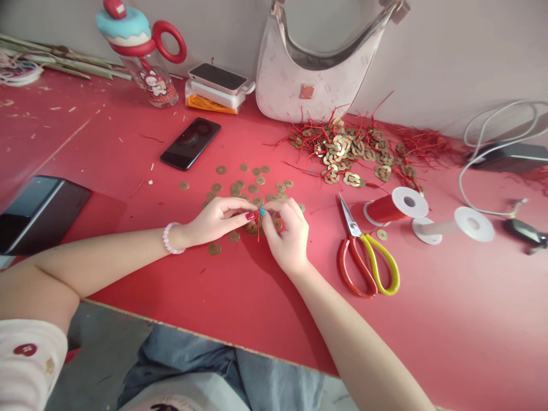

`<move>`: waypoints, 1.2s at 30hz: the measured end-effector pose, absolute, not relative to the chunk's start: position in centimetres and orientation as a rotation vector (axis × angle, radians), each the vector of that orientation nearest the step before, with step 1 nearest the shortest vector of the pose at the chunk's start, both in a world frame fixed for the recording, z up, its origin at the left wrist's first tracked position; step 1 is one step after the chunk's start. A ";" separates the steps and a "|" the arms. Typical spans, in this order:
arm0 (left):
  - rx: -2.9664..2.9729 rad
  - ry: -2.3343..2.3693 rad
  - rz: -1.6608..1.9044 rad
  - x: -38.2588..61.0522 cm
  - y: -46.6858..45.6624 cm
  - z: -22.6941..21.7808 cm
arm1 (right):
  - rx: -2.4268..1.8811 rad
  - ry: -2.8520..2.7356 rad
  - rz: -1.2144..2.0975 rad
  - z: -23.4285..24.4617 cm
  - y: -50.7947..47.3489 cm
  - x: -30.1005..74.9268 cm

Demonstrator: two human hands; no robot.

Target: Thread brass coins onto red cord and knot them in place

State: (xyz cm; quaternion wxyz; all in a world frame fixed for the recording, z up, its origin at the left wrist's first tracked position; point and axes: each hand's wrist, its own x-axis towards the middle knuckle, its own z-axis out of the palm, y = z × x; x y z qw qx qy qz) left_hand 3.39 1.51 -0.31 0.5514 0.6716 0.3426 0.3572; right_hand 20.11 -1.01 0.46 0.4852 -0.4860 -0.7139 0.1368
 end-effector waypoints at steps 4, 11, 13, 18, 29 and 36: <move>1.569 0.824 0.824 3.5 1.5 0.0 | -1.181 -1.772 0.316 0.4 -1.1 20.0; 1.581 0.851 0.850 3.5 1.6 -0.1 | -1.170 -1.778 0.308 0.4 -1.2 19.9; 1.569 0.844 0.851 3.4 1.6 -0.1 | -1.180 -1.762 0.295 0.5 -1.2 19.9; 1.542 0.845 0.836 3.3 1.6 -0.1 | -1.217 -1.690 0.333 0.4 -1.1 20.0; 1.547 0.904 0.934 3.5 1.7 -0.2 | -1.131 -1.707 0.776 -0.2 -1.9 19.7; 1.527 0.952 0.932 3.5 1.7 0.3 | -1.128 -1.655 0.736 -0.1 -1.8 19.8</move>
